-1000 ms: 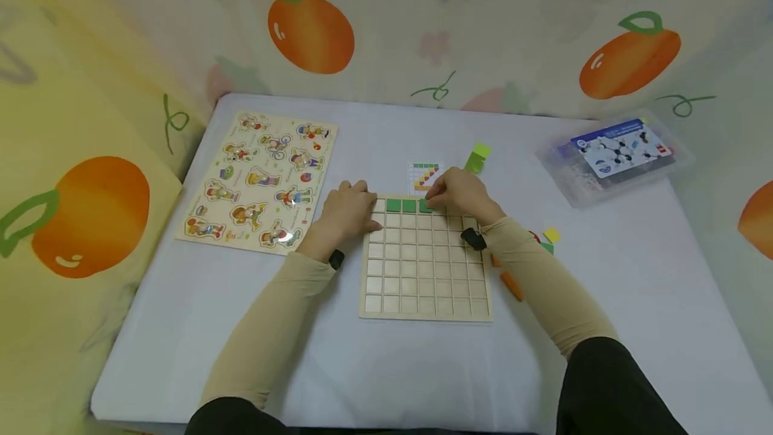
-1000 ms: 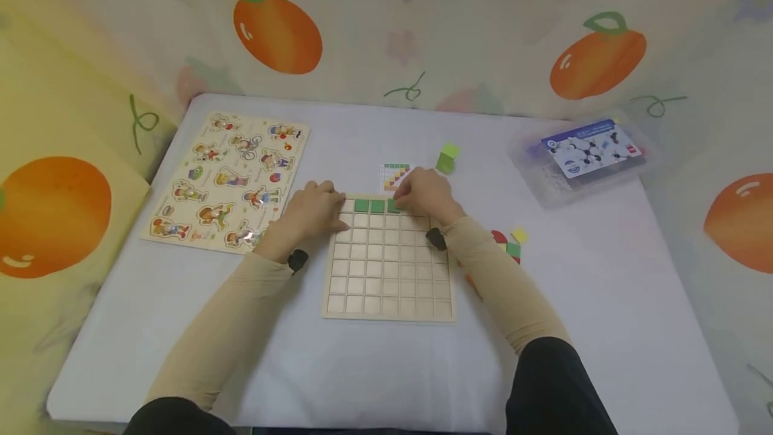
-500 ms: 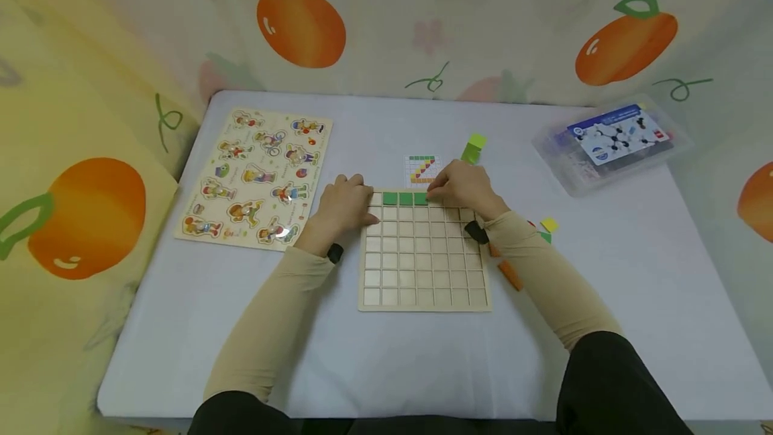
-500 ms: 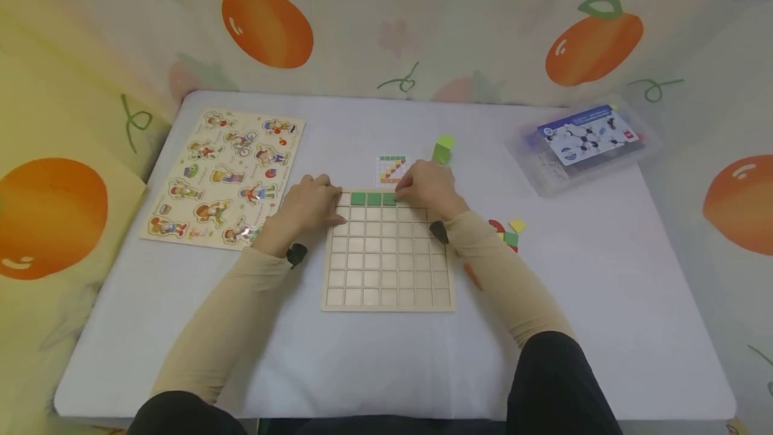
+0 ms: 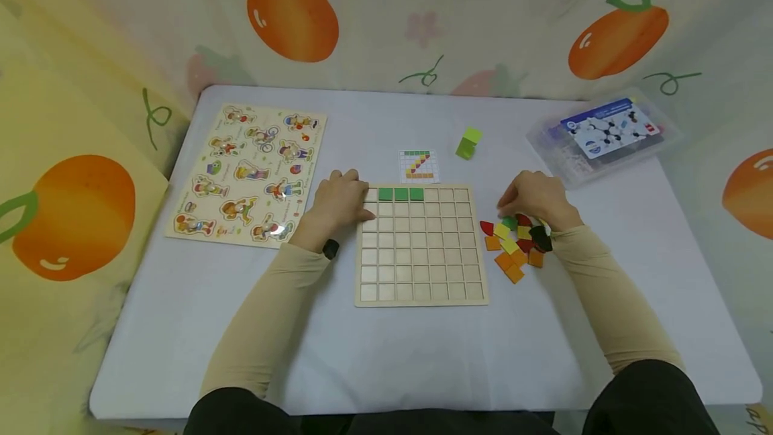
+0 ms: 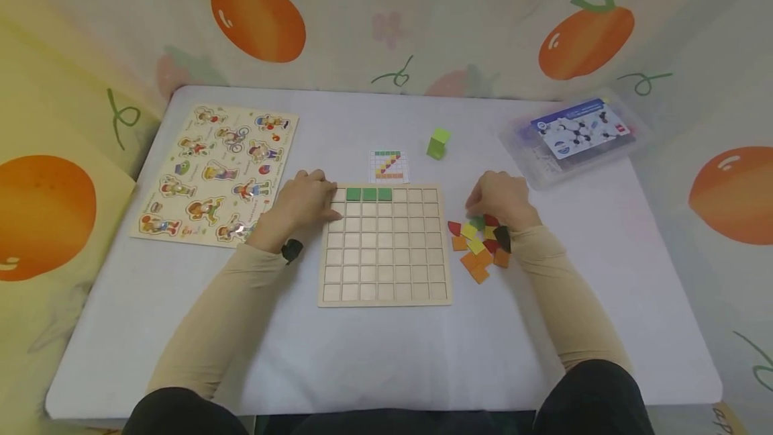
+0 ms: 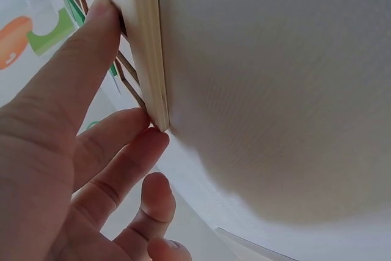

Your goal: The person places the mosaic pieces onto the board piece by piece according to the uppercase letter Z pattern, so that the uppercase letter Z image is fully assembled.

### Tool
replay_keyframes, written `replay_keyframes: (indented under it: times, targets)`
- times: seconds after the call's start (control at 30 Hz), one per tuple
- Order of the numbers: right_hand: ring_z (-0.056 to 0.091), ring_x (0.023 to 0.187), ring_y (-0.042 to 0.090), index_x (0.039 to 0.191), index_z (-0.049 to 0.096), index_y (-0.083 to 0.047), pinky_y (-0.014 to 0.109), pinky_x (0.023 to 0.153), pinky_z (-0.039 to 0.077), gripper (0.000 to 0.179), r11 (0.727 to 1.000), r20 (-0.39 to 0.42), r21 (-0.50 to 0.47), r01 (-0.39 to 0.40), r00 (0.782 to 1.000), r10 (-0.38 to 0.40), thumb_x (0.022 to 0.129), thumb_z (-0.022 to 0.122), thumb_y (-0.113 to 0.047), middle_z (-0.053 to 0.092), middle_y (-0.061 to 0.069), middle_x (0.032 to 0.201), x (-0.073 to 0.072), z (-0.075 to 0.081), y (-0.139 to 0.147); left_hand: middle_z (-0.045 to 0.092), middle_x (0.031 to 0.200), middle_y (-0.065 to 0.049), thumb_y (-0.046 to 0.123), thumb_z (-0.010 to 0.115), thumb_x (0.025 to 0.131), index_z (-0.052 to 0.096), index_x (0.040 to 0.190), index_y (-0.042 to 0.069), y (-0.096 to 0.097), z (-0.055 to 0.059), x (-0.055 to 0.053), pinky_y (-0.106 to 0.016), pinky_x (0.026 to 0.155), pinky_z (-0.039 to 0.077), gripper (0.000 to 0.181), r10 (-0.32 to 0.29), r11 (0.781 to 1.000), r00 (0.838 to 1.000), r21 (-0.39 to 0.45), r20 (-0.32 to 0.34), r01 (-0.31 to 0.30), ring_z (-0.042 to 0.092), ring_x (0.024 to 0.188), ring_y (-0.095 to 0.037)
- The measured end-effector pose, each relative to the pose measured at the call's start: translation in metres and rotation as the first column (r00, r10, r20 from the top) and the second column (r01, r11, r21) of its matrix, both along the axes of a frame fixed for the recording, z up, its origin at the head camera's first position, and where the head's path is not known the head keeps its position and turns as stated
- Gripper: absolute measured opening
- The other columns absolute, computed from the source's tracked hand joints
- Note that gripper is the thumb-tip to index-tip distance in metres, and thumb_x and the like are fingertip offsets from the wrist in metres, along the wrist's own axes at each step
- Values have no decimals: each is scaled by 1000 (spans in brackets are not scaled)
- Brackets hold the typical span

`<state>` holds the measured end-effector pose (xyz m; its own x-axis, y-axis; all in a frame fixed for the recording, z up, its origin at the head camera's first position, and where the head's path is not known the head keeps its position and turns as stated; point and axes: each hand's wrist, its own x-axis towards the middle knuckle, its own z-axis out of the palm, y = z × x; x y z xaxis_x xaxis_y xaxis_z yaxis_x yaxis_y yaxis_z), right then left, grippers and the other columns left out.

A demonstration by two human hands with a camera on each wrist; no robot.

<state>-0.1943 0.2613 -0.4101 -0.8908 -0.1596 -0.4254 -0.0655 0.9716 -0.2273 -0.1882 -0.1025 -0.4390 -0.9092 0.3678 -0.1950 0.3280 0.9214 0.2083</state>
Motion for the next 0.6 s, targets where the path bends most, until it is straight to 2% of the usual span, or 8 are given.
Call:
replay_keyframes:
  times: [0.13,0.23,0.47,0.6]
  targets:
    - [69,101,39,107,83,-13,54,83,53,27,1000,52,20,8,999,-9,86,84,-30,79,15,109,5,-1,11,64,118,-12,45,81,87,72,107,7,-2,1,0,-47,85,51,44,5,1000,1000,6,4,-5,53,98,-31]
    - [69,92,32,106,81,-12,50,80,52,28,1000,56,16,11,998,-12,84,85,-29,80,12,102,7,-3,12,64,119,-12,45,81,87,72,109,8,-2,2,1,-47,86,51,44,5,1000,1000,9,5,-5,54,98,-31]
    - [65,84,26,100,76,-6,38,72,51,23,999,75,-47,-10,997,13,86,83,-22,77,13,100,12,-6,11,63,119,-12,44,80,88,70,101,8,-2,-1,2,-47,84,51,40,-2,1000,1000,18,-1,2,54,98,-32]
    - [62,83,26,94,74,-6,34,69,48,18,997,36,-79,0,999,3,86,83,-20,75,14,97,10,-1,9,64,116,-12,44,82,86,72,108,7,-2,-2,2,-48,84,52,44,2,999,1000,32,-20,-1,55,97,-32]
